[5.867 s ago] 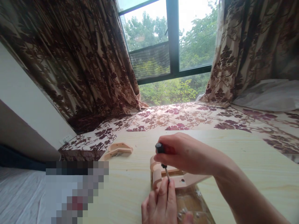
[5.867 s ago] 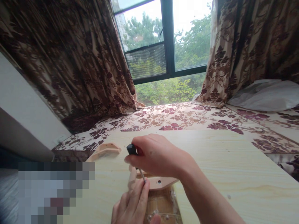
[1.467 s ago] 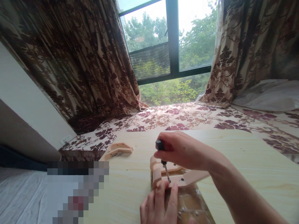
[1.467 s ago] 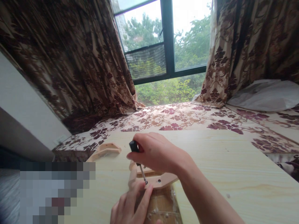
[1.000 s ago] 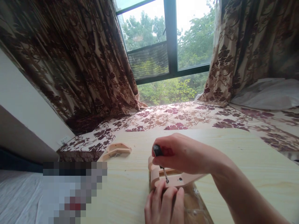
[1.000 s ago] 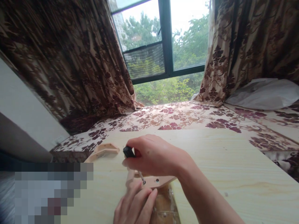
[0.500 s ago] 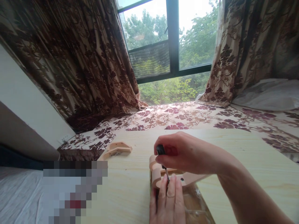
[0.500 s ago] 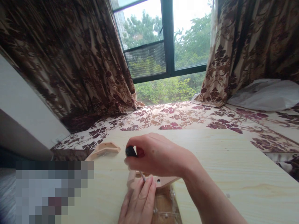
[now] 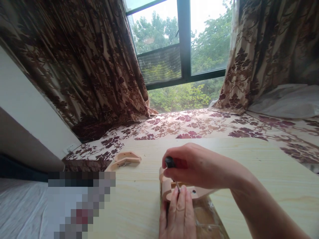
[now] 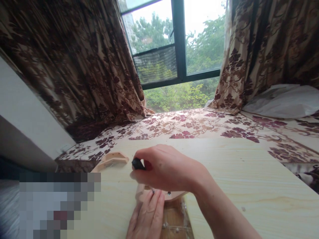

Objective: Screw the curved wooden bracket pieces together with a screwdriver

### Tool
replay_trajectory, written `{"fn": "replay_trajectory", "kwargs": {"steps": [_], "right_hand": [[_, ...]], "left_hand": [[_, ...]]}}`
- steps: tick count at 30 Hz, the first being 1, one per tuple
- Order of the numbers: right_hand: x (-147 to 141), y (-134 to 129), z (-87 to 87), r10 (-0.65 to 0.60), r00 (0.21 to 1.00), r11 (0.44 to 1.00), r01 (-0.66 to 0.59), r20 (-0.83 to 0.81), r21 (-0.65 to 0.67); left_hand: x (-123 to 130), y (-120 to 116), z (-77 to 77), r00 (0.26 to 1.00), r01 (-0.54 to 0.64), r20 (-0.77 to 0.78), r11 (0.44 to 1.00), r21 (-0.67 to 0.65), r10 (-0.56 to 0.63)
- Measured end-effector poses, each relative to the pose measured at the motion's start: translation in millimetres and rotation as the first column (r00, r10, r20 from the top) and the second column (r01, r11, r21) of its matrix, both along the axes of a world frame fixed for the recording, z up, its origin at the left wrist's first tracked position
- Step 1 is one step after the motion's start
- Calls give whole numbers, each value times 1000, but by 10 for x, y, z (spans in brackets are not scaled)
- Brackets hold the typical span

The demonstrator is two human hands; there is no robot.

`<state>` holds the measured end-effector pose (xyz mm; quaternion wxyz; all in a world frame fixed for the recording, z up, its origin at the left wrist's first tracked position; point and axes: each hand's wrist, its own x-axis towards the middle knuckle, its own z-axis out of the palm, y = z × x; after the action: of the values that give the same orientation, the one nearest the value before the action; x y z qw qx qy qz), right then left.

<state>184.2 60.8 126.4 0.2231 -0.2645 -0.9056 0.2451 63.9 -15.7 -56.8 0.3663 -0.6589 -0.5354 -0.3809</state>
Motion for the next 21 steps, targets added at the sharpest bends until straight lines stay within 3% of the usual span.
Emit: {"fn": "replay_trajectory", "kwargs": {"steps": [7,11,15,21], "right_hand": [[-35,87,-52,-202,979,969,200,-4,145],[-16,28,-33,-121,993,987,122,-9,103],[-11,-32,13,-23,1000,999,24,-7,38],[-56,80,-54,-152,987,983,156,-46,102]], "left_hand": [[-28,28,8,995,24,-99,1000,17,-22],[21,55,-8,1000,27,13,996,80,-29],[52,81,-12,999,40,-22,992,116,-38],[57,81,-13,998,35,40,994,106,-40]]}}
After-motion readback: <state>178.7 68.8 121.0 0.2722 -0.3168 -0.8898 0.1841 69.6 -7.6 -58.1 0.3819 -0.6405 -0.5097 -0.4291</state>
